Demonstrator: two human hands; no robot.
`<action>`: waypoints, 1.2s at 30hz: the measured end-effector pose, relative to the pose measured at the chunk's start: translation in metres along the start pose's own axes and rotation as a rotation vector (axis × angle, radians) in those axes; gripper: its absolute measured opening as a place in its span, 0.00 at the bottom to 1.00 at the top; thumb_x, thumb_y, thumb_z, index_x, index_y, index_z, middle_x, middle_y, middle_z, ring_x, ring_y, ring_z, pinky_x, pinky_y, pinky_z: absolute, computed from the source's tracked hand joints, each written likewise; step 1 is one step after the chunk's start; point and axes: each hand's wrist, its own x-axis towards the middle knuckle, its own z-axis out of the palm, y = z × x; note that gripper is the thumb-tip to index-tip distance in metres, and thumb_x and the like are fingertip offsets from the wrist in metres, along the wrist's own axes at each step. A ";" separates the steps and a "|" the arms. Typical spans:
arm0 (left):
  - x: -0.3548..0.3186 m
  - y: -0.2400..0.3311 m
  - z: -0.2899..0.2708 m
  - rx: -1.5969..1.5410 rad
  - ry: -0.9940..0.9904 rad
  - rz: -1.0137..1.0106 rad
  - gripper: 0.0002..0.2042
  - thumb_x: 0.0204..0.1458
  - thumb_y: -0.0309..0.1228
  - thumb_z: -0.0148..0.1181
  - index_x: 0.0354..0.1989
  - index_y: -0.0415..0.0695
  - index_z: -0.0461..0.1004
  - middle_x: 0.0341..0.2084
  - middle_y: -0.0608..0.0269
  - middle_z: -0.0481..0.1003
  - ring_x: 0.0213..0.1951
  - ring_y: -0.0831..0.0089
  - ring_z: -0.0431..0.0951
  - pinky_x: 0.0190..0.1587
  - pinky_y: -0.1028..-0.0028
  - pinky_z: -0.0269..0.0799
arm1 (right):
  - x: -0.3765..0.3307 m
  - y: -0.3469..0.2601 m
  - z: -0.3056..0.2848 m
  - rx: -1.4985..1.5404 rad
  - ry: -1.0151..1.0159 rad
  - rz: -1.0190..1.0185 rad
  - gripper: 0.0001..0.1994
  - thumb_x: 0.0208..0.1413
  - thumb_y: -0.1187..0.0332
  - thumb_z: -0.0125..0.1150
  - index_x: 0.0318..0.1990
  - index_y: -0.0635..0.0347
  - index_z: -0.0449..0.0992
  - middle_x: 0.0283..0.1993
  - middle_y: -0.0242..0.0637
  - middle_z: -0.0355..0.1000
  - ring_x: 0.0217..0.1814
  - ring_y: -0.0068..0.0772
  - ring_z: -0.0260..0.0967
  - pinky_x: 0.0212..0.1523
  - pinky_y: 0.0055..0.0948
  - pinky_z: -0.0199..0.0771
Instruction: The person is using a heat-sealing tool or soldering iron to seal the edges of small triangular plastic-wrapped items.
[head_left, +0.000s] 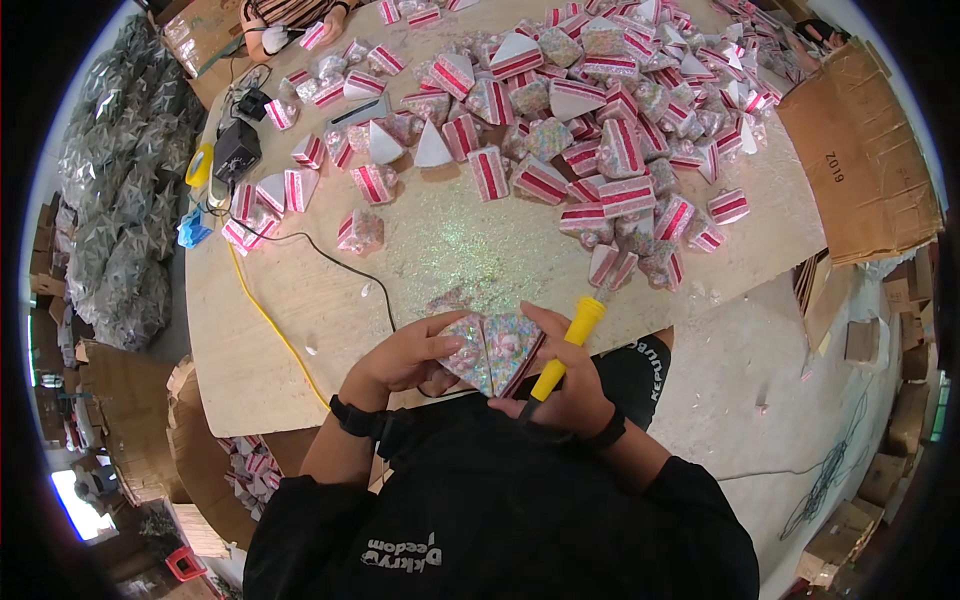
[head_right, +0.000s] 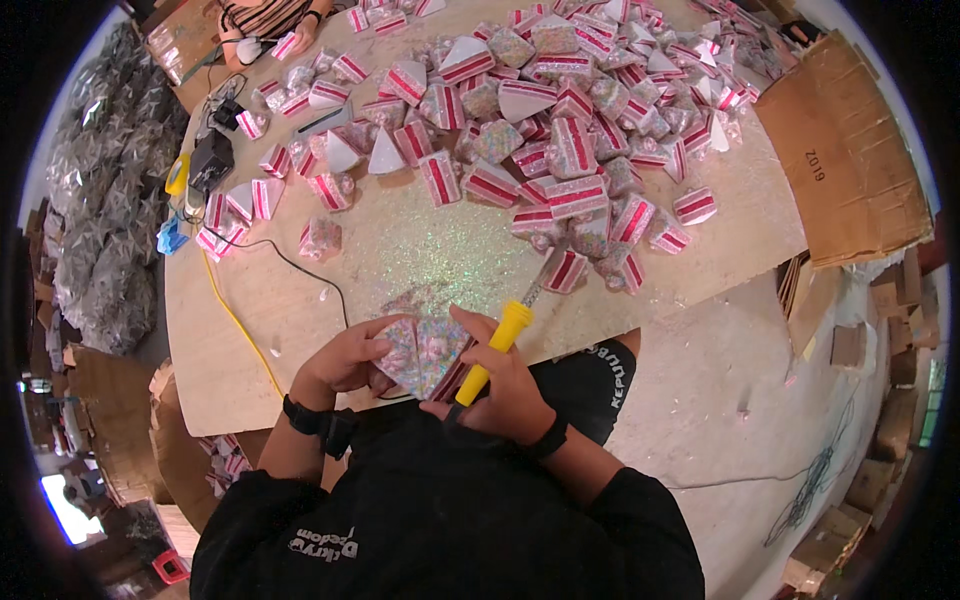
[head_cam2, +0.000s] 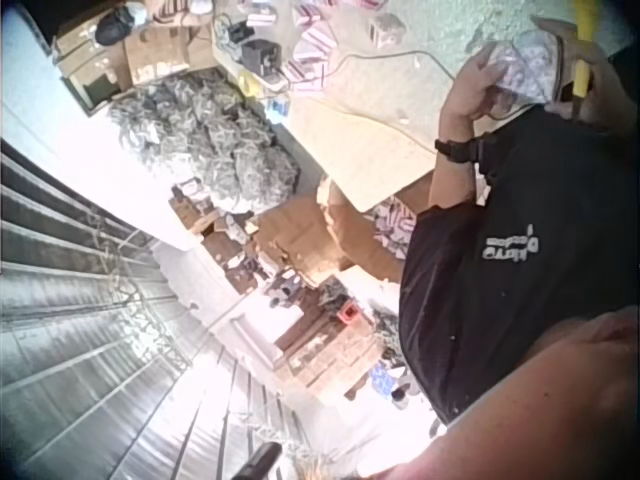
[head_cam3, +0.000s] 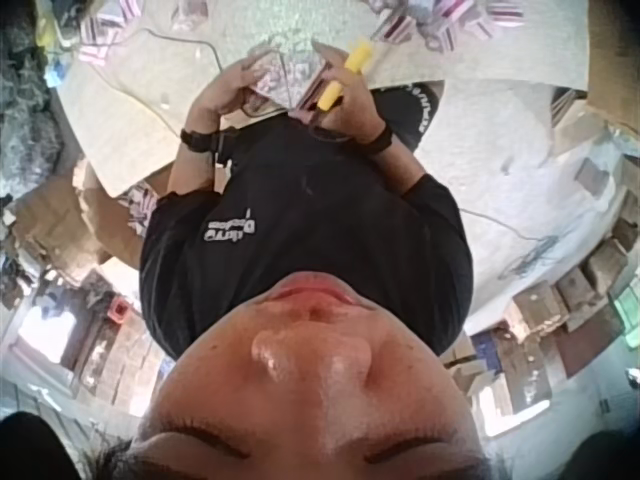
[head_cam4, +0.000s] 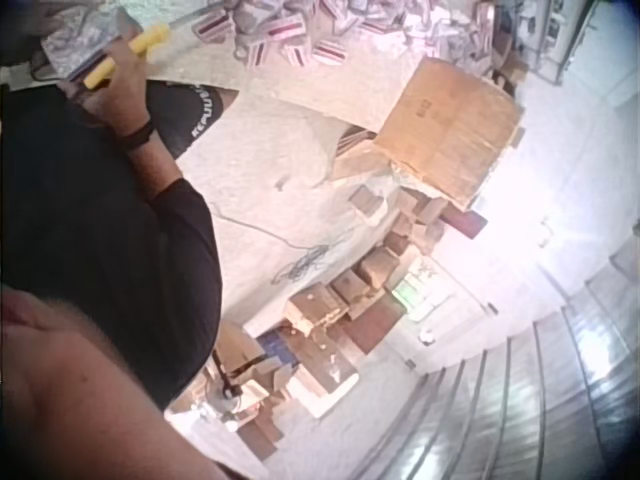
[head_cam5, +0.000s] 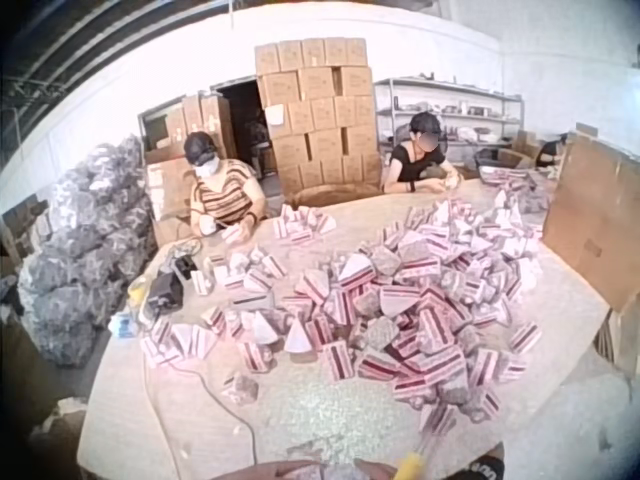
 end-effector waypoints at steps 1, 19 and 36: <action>0.000 -0.006 -0.010 -0.063 -0.086 -0.048 0.34 0.55 0.47 0.63 0.65 0.41 0.61 0.46 0.60 0.74 0.44 0.72 0.77 0.41 0.74 0.75 | -0.001 -0.001 -0.001 0.010 -0.020 -0.011 0.43 0.29 0.65 0.86 0.51 0.49 0.57 0.64 0.60 0.62 0.64 0.63 0.63 0.60 0.50 0.66; 0.049 -0.042 0.053 -1.037 -0.132 0.381 0.35 0.59 0.56 0.44 0.64 0.38 0.61 0.64 0.42 0.62 0.64 0.47 0.65 0.67 0.48 0.58 | -0.006 0.004 0.003 0.033 0.199 -0.023 0.48 0.28 0.66 0.87 0.53 0.50 0.51 0.63 0.61 0.59 0.63 0.59 0.65 0.61 0.48 0.67; 0.072 -0.049 0.056 -0.899 -0.393 0.214 0.43 0.53 0.64 0.51 0.67 0.39 0.58 0.62 0.46 0.65 0.63 0.51 0.66 0.67 0.52 0.59 | -0.004 -0.005 -0.020 -0.186 0.147 -0.115 0.43 0.30 0.55 0.86 0.46 0.48 0.54 0.58 0.54 0.67 0.55 0.56 0.69 0.58 0.51 0.67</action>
